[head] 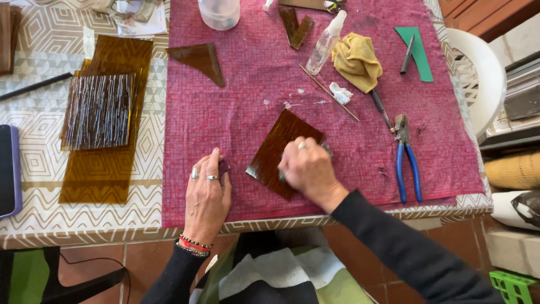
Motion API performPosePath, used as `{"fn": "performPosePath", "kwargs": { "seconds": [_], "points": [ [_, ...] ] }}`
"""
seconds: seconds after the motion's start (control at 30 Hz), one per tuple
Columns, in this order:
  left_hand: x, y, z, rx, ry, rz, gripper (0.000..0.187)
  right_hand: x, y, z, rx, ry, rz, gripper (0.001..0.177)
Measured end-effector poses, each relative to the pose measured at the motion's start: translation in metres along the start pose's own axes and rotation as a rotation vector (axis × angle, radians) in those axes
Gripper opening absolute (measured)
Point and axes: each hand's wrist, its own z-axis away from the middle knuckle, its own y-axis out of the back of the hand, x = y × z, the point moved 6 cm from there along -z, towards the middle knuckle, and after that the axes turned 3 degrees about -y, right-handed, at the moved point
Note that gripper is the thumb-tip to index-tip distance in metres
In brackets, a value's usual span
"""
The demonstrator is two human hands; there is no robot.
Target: Cleaning and wiping down glass tiles with a cleaning solution and cloth in preparation for a mosaic.
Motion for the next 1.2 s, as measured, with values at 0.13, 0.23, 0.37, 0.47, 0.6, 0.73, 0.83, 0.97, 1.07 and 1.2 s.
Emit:
{"fn": "performPosePath", "kwargs": {
  "seconds": [0.13,0.23,0.37,0.47,0.6,0.73,0.83,0.97,1.07,1.2],
  "points": [
    [0.002,0.002,0.001,0.03,-0.018,-0.037,0.06,0.048,-0.006,-0.01,0.096,-0.198,0.235,0.017],
    [0.002,0.002,-0.002,0.021,-0.002,-0.015,0.058,-0.016,0.009,-0.012,0.008,-0.051,0.171,0.017],
    [0.0,0.0,-0.002,0.007,0.01,-0.018,0.06,0.006,-0.013,-0.021,-0.001,-0.005,-0.076,0.018],
    [0.003,0.001,-0.002,0.007,0.005,-0.017,0.06,0.047,-0.042,-0.033,0.003,-0.183,0.039,0.019],
    [0.001,0.001,-0.002,0.029,-0.002,0.012,0.06,-0.044,-0.013,-0.04,0.058,0.01,-0.123,0.016],
    [0.0,0.0,-0.002,0.008,0.004,-0.003,0.061,-0.037,-0.008,-0.036,0.04,0.138,-0.271,0.017],
    [0.002,0.0,-0.004,0.004,0.001,-0.017,0.062,0.048,-0.034,-0.05,0.072,-0.159,-0.154,0.019],
    [0.003,0.003,-0.003,0.001,0.017,0.001,0.061,-0.002,-0.028,-0.043,0.077,-0.127,-0.037,0.019],
    [0.003,0.001,-0.006,0.015,0.015,-0.014,0.06,-0.053,-0.01,-0.038,0.061,0.079,-0.233,0.017],
    [0.0,-0.001,-0.004,0.021,0.007,0.003,0.058,0.026,-0.036,-0.065,0.056,-0.082,-0.324,0.015]
  ]
}}
